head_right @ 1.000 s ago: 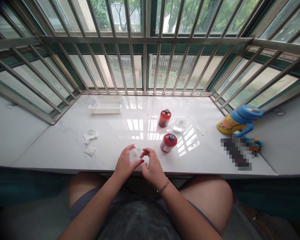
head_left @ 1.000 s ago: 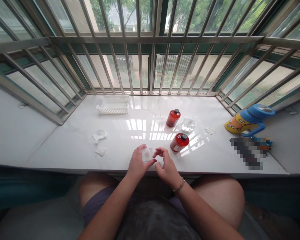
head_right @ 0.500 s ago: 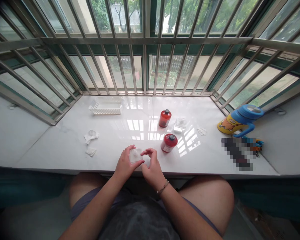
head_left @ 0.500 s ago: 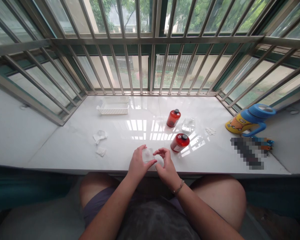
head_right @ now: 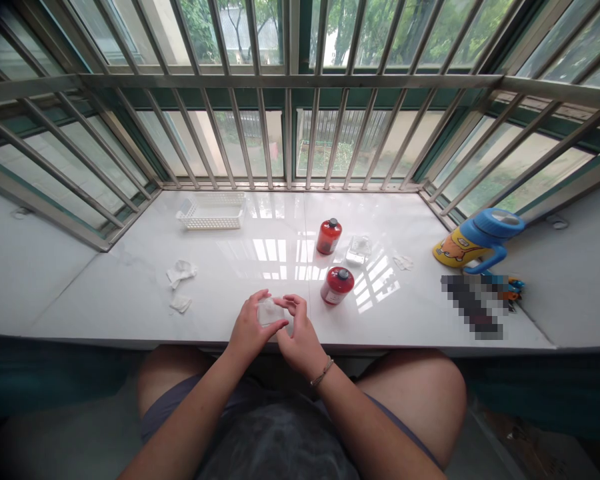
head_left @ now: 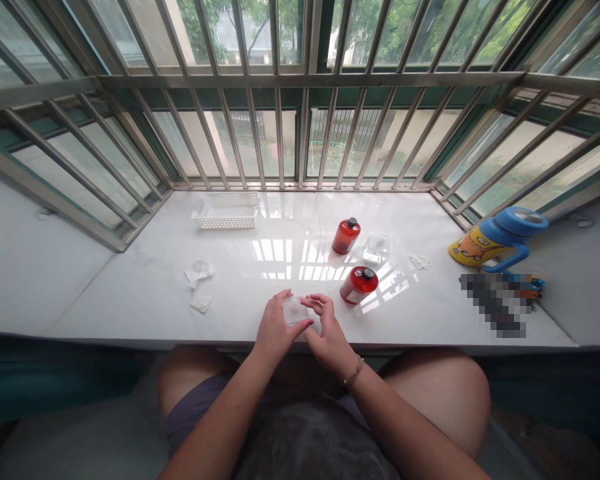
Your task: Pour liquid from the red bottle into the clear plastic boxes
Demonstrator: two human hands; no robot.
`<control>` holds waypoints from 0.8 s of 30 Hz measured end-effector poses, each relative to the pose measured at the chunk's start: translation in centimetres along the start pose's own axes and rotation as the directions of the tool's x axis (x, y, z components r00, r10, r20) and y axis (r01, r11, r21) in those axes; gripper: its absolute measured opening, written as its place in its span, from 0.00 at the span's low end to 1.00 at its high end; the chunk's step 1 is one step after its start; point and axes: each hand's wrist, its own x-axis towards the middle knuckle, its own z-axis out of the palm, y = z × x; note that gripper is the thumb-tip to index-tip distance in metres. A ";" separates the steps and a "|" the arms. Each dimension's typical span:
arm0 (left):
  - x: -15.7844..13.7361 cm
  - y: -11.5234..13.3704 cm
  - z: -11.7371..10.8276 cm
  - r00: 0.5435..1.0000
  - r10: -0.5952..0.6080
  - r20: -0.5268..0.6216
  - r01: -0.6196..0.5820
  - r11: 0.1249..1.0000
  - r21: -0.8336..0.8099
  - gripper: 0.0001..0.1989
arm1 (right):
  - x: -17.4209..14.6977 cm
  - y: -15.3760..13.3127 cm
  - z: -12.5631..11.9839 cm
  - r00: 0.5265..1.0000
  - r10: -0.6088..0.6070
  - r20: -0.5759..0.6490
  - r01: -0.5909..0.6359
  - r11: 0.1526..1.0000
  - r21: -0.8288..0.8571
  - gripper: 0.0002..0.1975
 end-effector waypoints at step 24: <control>0.0 -0.6 0.5 0.994 0.084 -0.064 -0.081 0.995 0.054 0.30 | 3.0 -0.5 1.2 0.956 -0.291 -0.039 0.226 0.813 -0.537 0.14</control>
